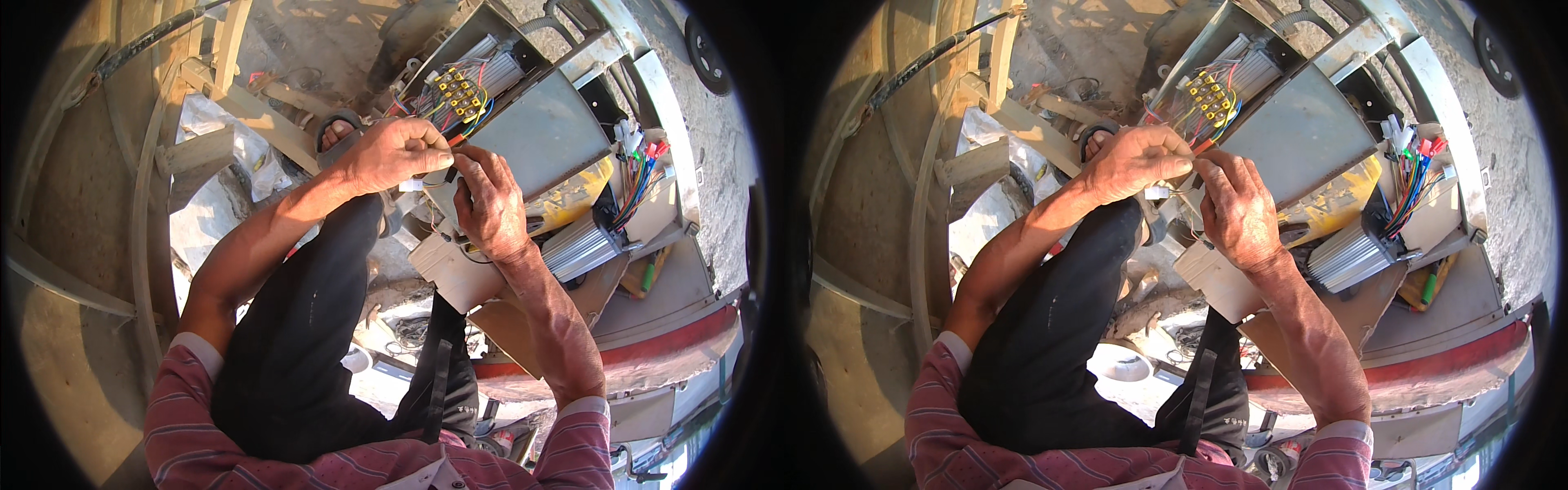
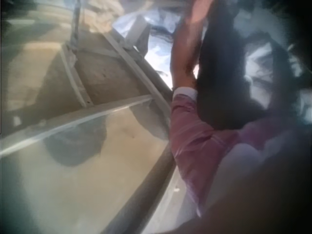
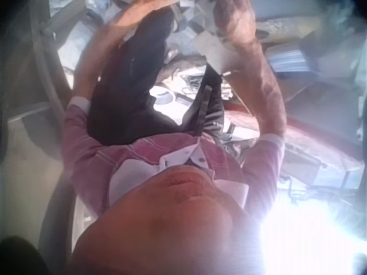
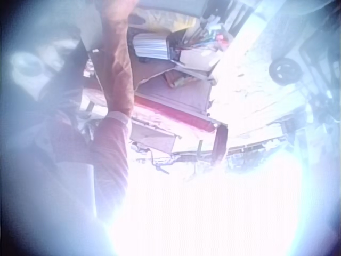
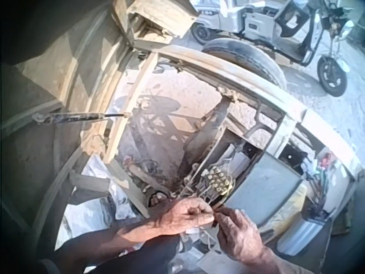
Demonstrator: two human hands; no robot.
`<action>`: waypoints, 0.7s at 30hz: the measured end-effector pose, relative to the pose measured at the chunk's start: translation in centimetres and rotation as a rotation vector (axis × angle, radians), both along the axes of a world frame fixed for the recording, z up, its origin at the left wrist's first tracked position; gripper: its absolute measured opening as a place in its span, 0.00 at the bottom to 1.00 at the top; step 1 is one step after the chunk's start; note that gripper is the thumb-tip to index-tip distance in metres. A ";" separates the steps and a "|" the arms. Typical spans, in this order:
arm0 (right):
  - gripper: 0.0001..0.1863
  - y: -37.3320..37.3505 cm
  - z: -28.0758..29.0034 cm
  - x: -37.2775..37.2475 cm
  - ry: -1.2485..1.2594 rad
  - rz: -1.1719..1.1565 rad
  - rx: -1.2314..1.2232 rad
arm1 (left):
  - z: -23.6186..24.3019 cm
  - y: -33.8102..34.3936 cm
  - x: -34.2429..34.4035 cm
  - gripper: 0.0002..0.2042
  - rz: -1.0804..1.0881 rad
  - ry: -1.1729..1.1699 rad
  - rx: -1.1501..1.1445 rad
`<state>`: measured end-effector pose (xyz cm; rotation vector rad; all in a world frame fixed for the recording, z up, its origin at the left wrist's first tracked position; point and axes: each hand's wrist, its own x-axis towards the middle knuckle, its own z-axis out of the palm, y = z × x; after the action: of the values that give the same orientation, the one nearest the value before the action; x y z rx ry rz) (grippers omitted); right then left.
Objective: The person works on an electronic device, handling a bundle of multicolored wires and a yellow terminal block. They connect and disconnect wires, adjust components, and manipulate a silver heat sink within a metal enclosure.
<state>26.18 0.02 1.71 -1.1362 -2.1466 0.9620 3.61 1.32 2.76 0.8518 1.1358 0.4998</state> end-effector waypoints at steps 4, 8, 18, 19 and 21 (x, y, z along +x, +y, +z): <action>0.23 -0.2 -0.6 0.8 0.056 0.024 -0.109 | -0.6 -1.0 0.5 0.10 -0.136 0.189 0.086; 0.19 -0.3 -0.6 1.0 0.057 -0.059 -0.274 | -1.4 -1.0 0.7 0.10 -0.238 0.393 0.083; 0.20 1.7 2.6 0.1 0.514 -0.418 -0.751 | 4.7 2.2 2.3 0.18 0.192 -0.030 -0.054; 0.22 1.9 2.9 -0.2 0.616 -0.447 -0.812 | 5.6 2.3 2.8 0.19 0.216 -0.063 -0.013; 0.25 2.2 3.2 -0.8 0.921 -0.481 -1.051 | 7.1 2.3 3.7 0.18 0.161 -0.057 0.060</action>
<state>25.40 2.26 4.90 -1.1623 -0.5415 1.9237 7.34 3.64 9.82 0.7967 1.1468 0.6905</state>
